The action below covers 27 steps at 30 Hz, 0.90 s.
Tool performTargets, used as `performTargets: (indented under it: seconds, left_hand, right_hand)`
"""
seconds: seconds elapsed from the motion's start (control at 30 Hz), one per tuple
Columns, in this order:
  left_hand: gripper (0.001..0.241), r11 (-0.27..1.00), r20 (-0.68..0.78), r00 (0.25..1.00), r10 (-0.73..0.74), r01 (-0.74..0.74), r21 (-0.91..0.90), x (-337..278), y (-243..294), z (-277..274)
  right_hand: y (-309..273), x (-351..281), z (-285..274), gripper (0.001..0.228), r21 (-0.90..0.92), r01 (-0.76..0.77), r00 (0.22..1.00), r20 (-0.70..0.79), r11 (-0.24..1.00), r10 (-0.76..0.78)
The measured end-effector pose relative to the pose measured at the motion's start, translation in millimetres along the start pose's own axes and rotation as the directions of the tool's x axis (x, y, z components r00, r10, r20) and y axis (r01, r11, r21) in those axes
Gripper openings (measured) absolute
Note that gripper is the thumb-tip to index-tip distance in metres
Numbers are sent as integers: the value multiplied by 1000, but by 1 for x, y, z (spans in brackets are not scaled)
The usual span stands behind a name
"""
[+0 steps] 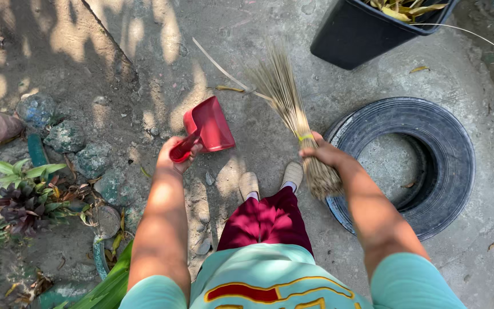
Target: The person sweeps dried leaves from a dirt and concrete yard using a broom and a dustpan, eventually depositing the collected debris into a black bin.
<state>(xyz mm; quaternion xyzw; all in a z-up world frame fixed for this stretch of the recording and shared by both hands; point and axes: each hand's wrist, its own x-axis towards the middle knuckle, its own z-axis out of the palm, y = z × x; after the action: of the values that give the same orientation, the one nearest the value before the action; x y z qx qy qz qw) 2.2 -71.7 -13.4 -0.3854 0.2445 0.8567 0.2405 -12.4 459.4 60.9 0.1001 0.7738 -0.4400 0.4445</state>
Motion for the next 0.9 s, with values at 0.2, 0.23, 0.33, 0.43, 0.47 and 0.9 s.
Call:
performTargets:
  seconds: [0.2, 0.23, 0.33, 0.43, 0.47, 0.9]
  left_hand:
    - [46, 943, -243, 970, 24, -103, -317, -12, -2, -10]
    - [45, 932, -178, 984, 1, -65, -357, -9, 1, -11]
    - [42, 904, -57, 995, -81, 50, -424, -5, -3, -23]
    - [36, 924, -18, 986, -166, 149, -352, -5, -16, -24]
    - [35, 939, 34, 983, -178, 180, -295, -13, -19, -24]
    - [48, 975, 269, 963, 6, -65, 211, -202, -16, 177]
  right_hand:
    - [-39, 113, 53, 120, -255, -246, 965, -154, 935, 212]
    - [-39, 121, 65, 117, -314, -231, 972, -108, 921, 207]
    - [-11, 105, 103, 115, -414, -131, 979, 88, 901, 183]
    - [31, 48, 116, 124, -486, 13, 944, 293, 874, 149]
    - [36, 25, 117, 118, -311, 76, 915, 399, 947, 57]
    - [-25, -299, 41, 108, -92, 30, 997, -69, 995, -37]
